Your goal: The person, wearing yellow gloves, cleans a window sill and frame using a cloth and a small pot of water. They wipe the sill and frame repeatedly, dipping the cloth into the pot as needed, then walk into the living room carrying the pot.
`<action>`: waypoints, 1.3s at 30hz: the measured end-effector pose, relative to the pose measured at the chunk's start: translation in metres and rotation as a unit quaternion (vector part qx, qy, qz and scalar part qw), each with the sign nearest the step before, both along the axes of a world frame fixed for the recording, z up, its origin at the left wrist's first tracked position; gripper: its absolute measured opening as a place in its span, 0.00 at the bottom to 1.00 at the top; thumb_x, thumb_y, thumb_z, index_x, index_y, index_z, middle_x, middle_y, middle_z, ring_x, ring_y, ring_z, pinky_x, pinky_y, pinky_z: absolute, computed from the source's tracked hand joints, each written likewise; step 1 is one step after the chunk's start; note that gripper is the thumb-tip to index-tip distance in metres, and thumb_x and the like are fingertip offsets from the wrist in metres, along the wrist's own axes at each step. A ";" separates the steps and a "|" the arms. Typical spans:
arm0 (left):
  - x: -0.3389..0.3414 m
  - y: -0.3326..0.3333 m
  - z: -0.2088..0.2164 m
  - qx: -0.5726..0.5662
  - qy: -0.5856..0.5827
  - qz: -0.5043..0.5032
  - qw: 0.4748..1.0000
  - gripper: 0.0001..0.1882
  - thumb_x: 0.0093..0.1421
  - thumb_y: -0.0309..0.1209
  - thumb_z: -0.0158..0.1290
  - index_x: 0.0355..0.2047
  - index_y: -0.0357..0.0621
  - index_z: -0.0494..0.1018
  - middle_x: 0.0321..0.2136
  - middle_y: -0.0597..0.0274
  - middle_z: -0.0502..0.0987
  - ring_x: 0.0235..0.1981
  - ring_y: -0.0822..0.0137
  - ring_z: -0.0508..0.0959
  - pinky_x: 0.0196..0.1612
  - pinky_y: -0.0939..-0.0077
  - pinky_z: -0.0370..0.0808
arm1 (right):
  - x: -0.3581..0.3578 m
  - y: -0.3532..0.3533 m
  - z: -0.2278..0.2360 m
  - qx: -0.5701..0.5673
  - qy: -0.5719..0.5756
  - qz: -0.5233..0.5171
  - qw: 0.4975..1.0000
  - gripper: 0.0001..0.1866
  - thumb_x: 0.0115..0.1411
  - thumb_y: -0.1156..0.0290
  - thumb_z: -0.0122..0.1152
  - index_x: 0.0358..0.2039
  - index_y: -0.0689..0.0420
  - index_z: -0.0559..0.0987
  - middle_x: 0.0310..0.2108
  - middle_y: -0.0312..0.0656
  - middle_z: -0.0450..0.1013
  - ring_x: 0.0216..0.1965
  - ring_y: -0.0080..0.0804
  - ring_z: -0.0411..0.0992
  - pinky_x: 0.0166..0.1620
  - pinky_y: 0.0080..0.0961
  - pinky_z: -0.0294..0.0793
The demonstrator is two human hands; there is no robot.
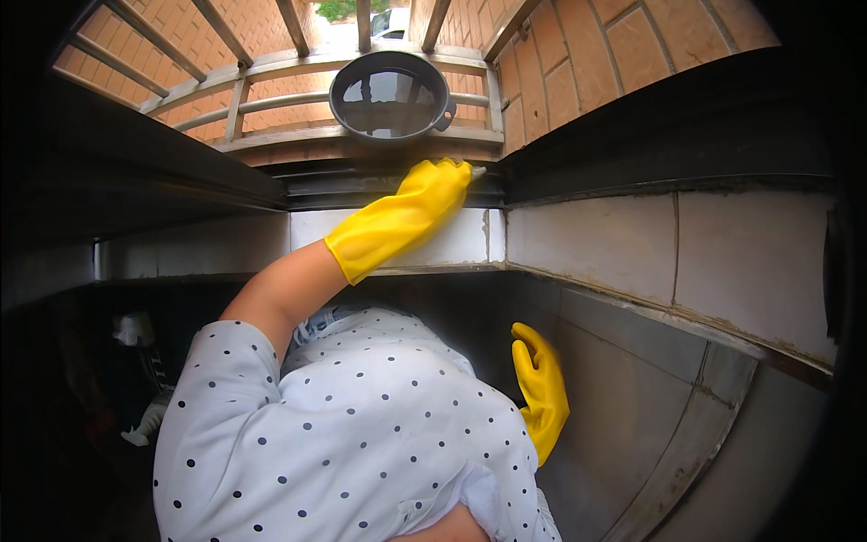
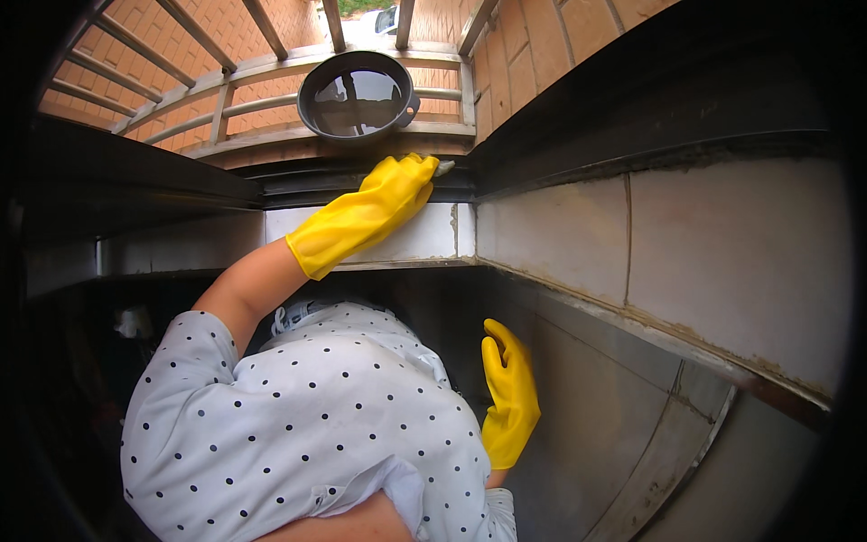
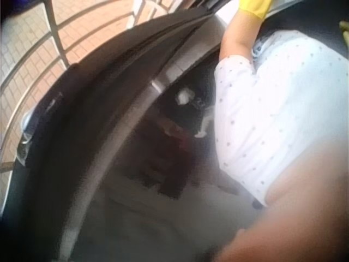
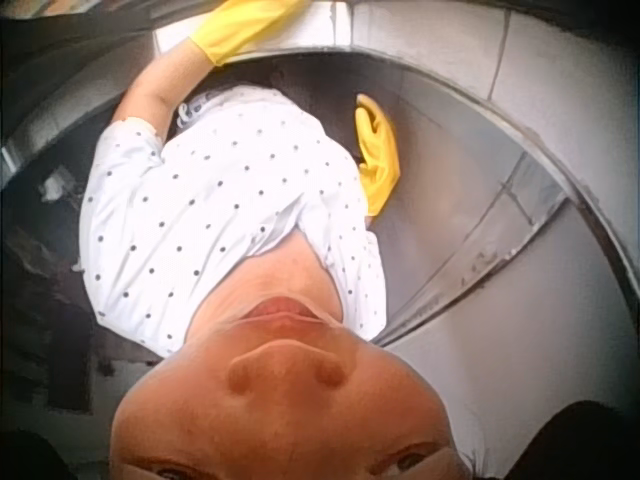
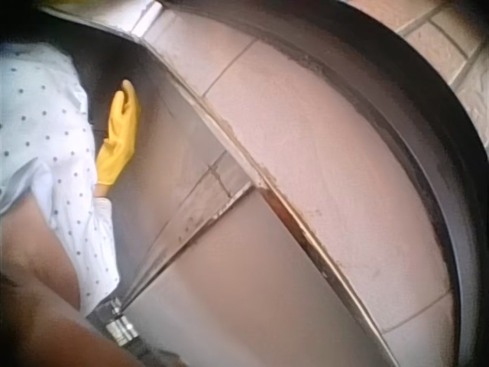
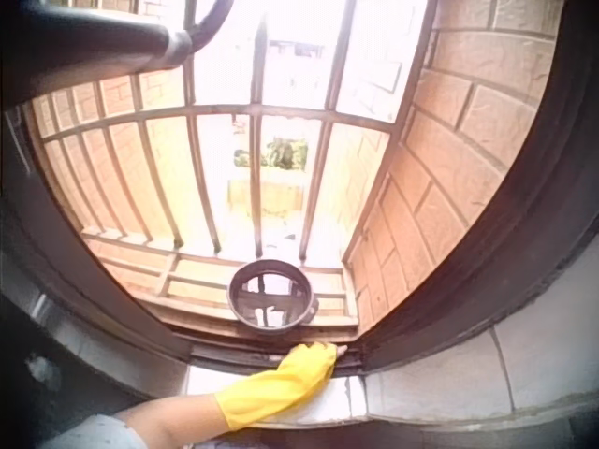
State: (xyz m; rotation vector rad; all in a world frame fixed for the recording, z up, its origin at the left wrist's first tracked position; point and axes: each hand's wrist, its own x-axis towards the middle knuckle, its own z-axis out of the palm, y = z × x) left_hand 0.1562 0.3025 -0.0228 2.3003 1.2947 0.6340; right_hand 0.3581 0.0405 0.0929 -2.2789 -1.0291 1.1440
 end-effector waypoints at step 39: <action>0.061 0.027 0.014 -0.043 0.257 -0.069 0.963 0.13 0.62 0.34 0.56 0.46 0.48 0.81 0.40 0.54 0.84 0.41 0.52 0.85 0.37 0.57 0.78 | -0.010 -0.002 0.016 -0.083 -0.016 0.035 0.996 0.16 0.71 0.64 0.60 0.58 0.46 0.80 0.59 0.39 0.73 0.56 0.31 0.72 0.59 0.26 0.68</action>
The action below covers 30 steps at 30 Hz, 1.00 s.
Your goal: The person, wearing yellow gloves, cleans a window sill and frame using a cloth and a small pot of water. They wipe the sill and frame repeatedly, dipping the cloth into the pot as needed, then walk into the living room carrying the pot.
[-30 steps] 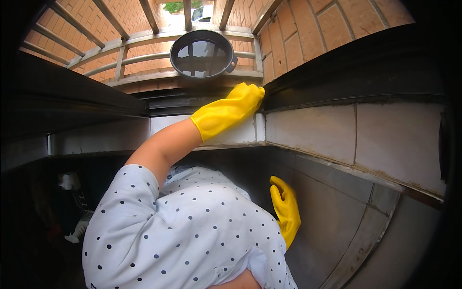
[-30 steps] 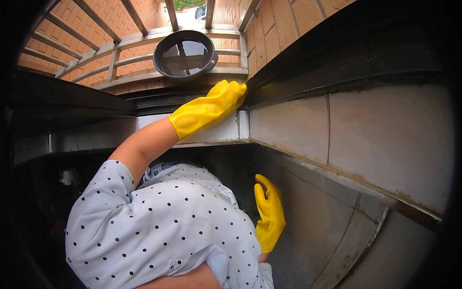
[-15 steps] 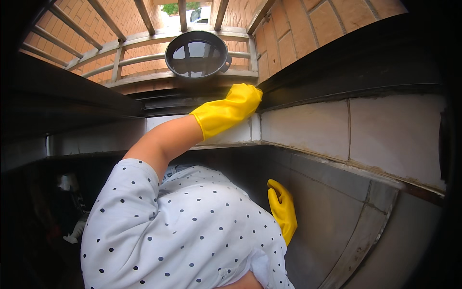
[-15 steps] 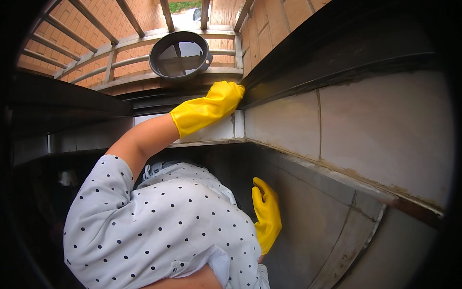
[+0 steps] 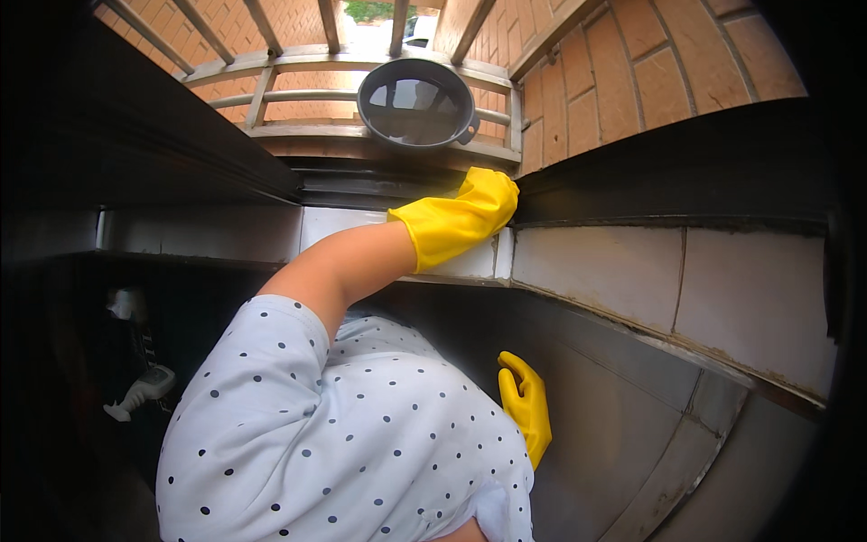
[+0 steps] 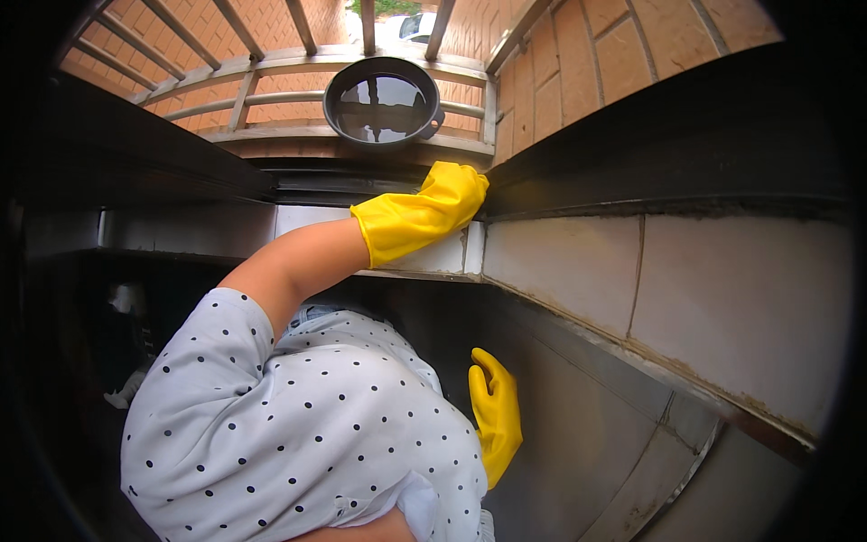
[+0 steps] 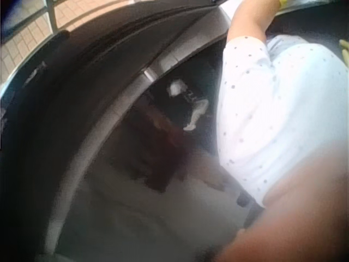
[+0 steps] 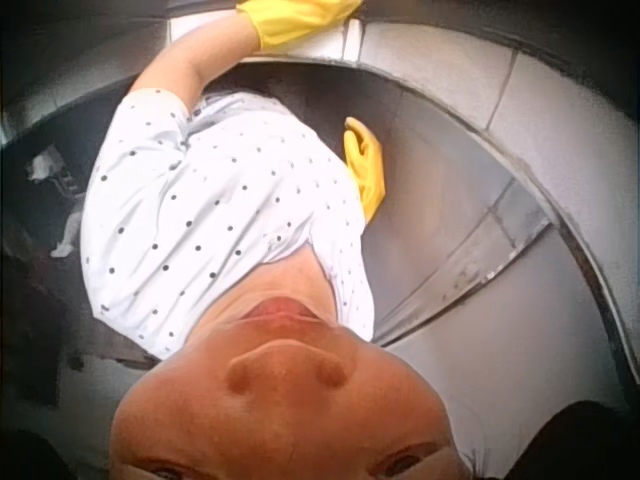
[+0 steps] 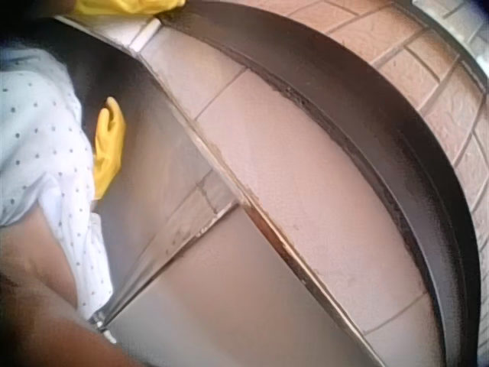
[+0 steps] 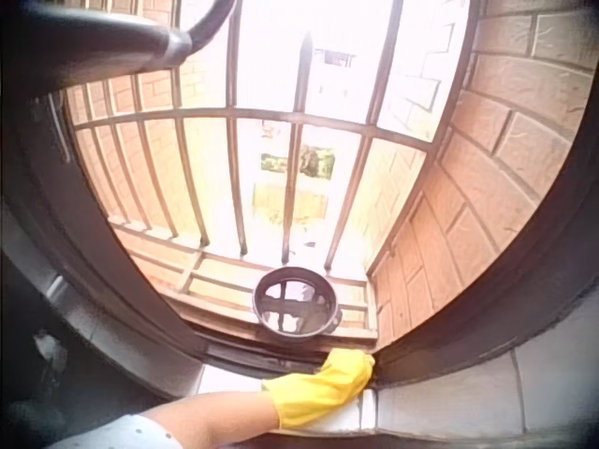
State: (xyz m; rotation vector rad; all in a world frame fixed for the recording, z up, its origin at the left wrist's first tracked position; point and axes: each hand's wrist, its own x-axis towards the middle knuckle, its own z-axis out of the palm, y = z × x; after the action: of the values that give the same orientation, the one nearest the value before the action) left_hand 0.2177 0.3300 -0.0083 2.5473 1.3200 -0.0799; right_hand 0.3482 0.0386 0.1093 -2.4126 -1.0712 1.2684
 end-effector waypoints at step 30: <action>-0.221 -0.163 0.056 0.174 -0.374 0.186 0.892 0.24 0.60 0.15 0.53 0.58 0.38 0.75 0.56 0.49 0.78 0.53 0.53 0.80 0.58 0.68 0.74 | -0.100 0.230 -0.076 0.476 -0.179 0.303 0.806 0.20 0.59 0.70 0.69 0.50 0.65 0.81 0.50 0.58 0.78 0.52 0.57 0.76 0.57 0.41 0.75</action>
State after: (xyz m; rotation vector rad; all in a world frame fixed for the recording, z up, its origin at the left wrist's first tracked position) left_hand -0.0037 0.1670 0.0475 2.1150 1.5108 1.1800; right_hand 0.2487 0.2682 0.0336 -1.5466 -2.0518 0.1601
